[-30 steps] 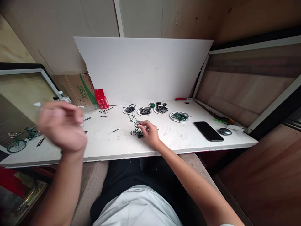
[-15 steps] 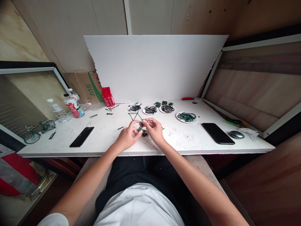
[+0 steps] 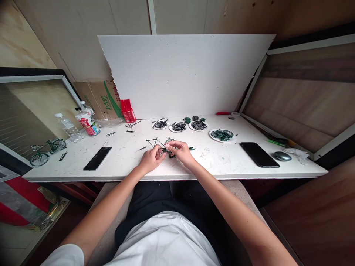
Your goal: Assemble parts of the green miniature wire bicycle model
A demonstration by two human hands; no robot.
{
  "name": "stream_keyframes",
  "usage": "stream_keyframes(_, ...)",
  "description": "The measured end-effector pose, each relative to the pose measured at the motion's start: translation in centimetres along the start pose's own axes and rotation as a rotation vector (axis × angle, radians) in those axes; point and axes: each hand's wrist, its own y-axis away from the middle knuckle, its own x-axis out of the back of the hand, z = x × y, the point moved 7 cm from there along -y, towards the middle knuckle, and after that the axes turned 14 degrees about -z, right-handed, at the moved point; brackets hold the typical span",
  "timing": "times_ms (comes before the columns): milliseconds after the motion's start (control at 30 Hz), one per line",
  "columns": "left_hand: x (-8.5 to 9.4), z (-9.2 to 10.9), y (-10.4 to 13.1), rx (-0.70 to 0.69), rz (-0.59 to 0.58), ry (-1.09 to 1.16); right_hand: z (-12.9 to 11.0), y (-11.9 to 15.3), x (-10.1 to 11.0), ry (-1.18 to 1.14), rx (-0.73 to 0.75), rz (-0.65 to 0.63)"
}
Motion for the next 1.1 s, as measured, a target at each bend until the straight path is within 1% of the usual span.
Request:
stream_keyframes(133, -0.2, -0.3, 0.0, -0.029, 0.057, 0.004, -0.4, 0.0, -0.1, 0.014, -0.010, -0.061)
stream_keyframes(300, -0.3, -0.1, 0.0, -0.068, 0.063, 0.009, -0.6, 0.0, 0.3, 0.067, 0.000, -0.090)
stream_keyframes(400, -0.5, -0.5, -0.1, -0.070, 0.070, 0.028, -0.5, -0.3, 0.7, 0.082, 0.007, -0.103)
stream_keyframes(567, -0.7, -1.3, -0.4, -0.082, 0.124, -0.039, -0.3, -0.6, 2.1, 0.143, 0.014, -0.091)
stream_keyframes(633, -0.7, -1.5, -0.4, -0.074, 0.147, -0.055, -0.3, -0.6, 2.5, 0.264, 0.042, -0.083)
stream_keyframes(700, -0.5, -1.6, -0.3, -0.063, 0.158, -0.065, -0.4, -0.5, 2.5, 0.465, 0.087, -0.090)
stream_keyframes(767, -0.5, -1.6, -0.3, -0.061, 0.156, -0.068, -0.3, -0.3, 1.9, 0.673, 0.153, -0.136)
stream_keyframes(833, -0.4, -1.5, -0.2, -0.059, 0.152, -0.071, 0.1, -0.1, 1.1, 0.822, 0.233, -0.209)
stream_keyframes(867, -0.3, -1.5, -0.2, -0.053, 0.151, -0.075, 0.3, 0.0, 0.7, 0.869, 0.270, -0.236)
stream_keyframes(933, -0.3, -1.5, -0.1, -0.036, 0.154, -0.085, 0.8, 0.0, 0.5, 0.931, 0.318, -0.247)
stream_keyframes(1100, -0.1, -1.1, 0.0, -0.008, 0.147, -0.103, 1.8, -0.1, 0.8, 0.998, 0.326, -0.219)
